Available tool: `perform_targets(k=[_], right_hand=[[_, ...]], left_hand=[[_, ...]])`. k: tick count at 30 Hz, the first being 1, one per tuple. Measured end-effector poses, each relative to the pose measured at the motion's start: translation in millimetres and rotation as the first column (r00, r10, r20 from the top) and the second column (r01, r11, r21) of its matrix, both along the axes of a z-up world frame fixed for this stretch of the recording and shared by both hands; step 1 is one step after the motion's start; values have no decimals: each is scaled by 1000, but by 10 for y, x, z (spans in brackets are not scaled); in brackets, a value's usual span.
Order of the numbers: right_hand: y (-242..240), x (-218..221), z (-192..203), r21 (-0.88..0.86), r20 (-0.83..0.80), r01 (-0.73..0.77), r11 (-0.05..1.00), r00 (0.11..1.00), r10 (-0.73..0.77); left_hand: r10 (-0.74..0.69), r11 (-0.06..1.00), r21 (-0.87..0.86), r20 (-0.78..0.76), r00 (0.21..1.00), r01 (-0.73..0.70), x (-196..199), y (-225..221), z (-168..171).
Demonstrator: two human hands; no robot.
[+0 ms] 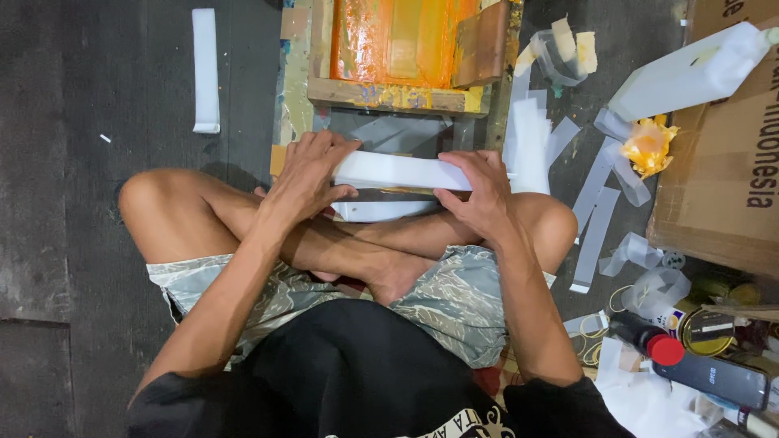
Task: Screen printing orange ink onto white strips using a manual press and squeegee
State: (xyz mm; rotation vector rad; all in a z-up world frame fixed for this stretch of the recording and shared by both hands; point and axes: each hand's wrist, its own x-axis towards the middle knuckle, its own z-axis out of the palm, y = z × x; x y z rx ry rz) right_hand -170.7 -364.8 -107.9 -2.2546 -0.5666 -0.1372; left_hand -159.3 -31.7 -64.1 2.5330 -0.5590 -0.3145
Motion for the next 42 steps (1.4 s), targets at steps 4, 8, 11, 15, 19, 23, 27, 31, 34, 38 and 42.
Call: perform_targets(k=[4,8,11,15,19,23,27,31,34,38,42], right_hand=[[-1,-4,28,-1,-1,2,1000,1000,-2],[4,-16,55,9,-7,-1,1000,1000,1],[6,-19,45,19,-5,13,1000,1000,-13],[13,-34,19,9,-11,38,999,999,-38],[27,-37,7,21,20,26,999,999,-26],[28,-45,29,14,28,21,1000,999,-21],[101,-10,39,184,21,99,978,994,-104],[295,45,169,241,14,166,956,985,-174],[413,-3,243,269,-5,196,943,979,-202],[288,27,135,320,-27,172,932,985,-172],[47,-60,226,154,29,92,984,995,-98]], left_hand=[[2,1000,17,-1,1000,-2,5,22,-44],[-5,999,-44,-27,1000,4,38,46,-2],[-10,998,-55,-28,1000,9,59,66,-29],[1,998,-67,-29,1000,-2,53,80,-58],[4,993,-122,-18,1000,-6,30,84,-105],[86,965,-250,17,996,-79,-53,106,-135],[330,752,-596,-30,944,-282,-129,3,-172],[396,642,-709,-22,918,-293,-160,-199,-291],[401,645,-708,-4,916,-286,-204,-269,-346],[376,686,-685,46,926,-245,-176,-237,-293],[144,862,-507,255,956,5,-47,-55,-233]])
